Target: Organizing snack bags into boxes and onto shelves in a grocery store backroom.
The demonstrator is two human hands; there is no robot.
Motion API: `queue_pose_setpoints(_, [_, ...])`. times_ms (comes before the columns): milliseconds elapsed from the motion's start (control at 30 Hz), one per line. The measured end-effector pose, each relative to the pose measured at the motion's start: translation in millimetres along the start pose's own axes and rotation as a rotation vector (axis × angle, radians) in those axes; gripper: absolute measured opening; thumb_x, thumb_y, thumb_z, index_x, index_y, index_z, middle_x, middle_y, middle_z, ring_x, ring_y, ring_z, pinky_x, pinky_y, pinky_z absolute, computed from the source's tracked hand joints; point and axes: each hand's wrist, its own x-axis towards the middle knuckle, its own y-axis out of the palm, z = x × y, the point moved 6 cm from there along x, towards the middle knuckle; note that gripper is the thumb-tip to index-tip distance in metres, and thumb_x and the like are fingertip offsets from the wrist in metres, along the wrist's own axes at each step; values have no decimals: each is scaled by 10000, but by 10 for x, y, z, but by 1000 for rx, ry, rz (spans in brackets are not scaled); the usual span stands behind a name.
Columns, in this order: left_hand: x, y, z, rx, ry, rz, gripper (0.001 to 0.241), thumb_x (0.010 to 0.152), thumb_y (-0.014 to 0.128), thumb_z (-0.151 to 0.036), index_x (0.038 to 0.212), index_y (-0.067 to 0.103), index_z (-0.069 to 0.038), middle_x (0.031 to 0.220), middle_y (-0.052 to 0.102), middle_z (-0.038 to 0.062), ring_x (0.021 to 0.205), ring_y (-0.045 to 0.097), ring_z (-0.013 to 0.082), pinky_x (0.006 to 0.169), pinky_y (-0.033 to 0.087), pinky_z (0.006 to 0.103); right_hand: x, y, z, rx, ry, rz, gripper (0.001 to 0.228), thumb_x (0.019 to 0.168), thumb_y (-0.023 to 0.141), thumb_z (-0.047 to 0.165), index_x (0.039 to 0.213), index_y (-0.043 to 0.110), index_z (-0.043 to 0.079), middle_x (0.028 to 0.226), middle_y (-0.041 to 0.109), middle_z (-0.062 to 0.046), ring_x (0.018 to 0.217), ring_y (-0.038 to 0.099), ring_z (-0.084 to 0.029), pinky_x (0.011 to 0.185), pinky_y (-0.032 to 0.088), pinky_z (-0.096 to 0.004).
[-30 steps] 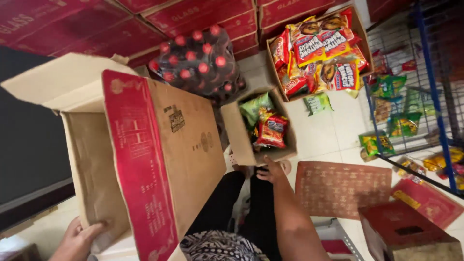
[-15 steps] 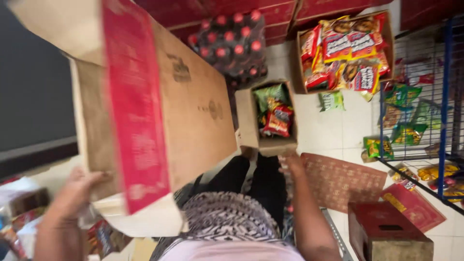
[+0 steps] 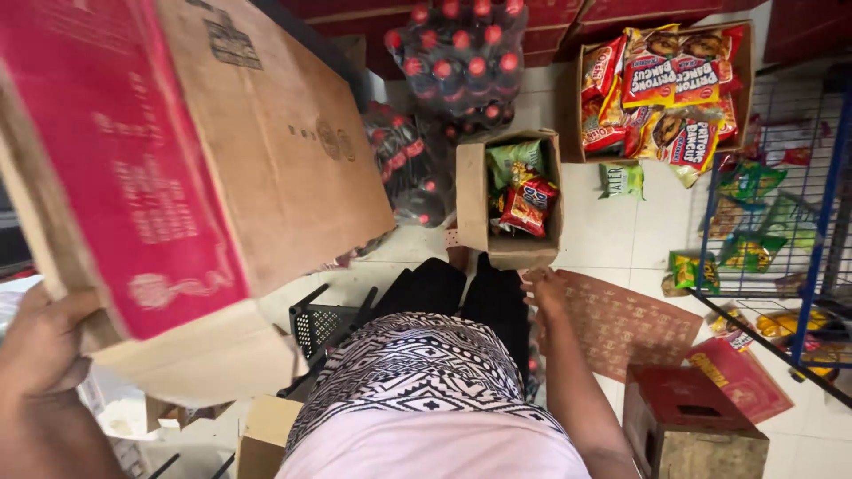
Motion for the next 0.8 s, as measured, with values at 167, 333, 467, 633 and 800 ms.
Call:
queue_pose_setpoints(167, [143,568,-268,-67,-12,135,367,850,633,-29,1211,661,30,1048,721,142,889,710,258,805,578,363,-156,25,47,-11,-13,-39,397,981,565,255,1352,565,113,1139,707,-110,906,687,-228,667,533,-370])
queue_pose_setpoints(333, [311,998,-343,-173,-58,162,351,837,664,-32,1183,649,28,1035,722,134,888,711,249,800,577,360,-399,126,317,-12,-27,-50,429,963,543,221,1386,566,149,1176,708,-91,940,665,-231,681,538,-386])
queue_pose_setpoints(467, [306,1258,-467,-233,-80,173,335,837,672,-33,1166,655,32,1016,724,135,849,696,255,752,572,377,-860,495,1122,-18,-258,58,465,985,616,291,1435,599,173,1213,698,-84,1037,680,-204,759,578,-346])
queue_pose_setpoints(633, [306,1314,-568,-347,-69,172,303,854,666,-40,1149,643,25,1018,709,137,854,694,260,752,576,388,-1437,1173,2071,3,-380,281,517,985,583,321,1479,495,193,1328,669,-21,1093,672,-174,785,552,-326])
queue_pose_setpoints(800, [243,1840,-808,-432,-83,183,299,844,657,-40,1137,641,20,1033,700,129,896,698,250,806,599,428,-1264,1585,2226,-9,-448,329,482,1024,560,316,1480,509,171,1343,670,-55,1116,668,-184,821,567,-341])
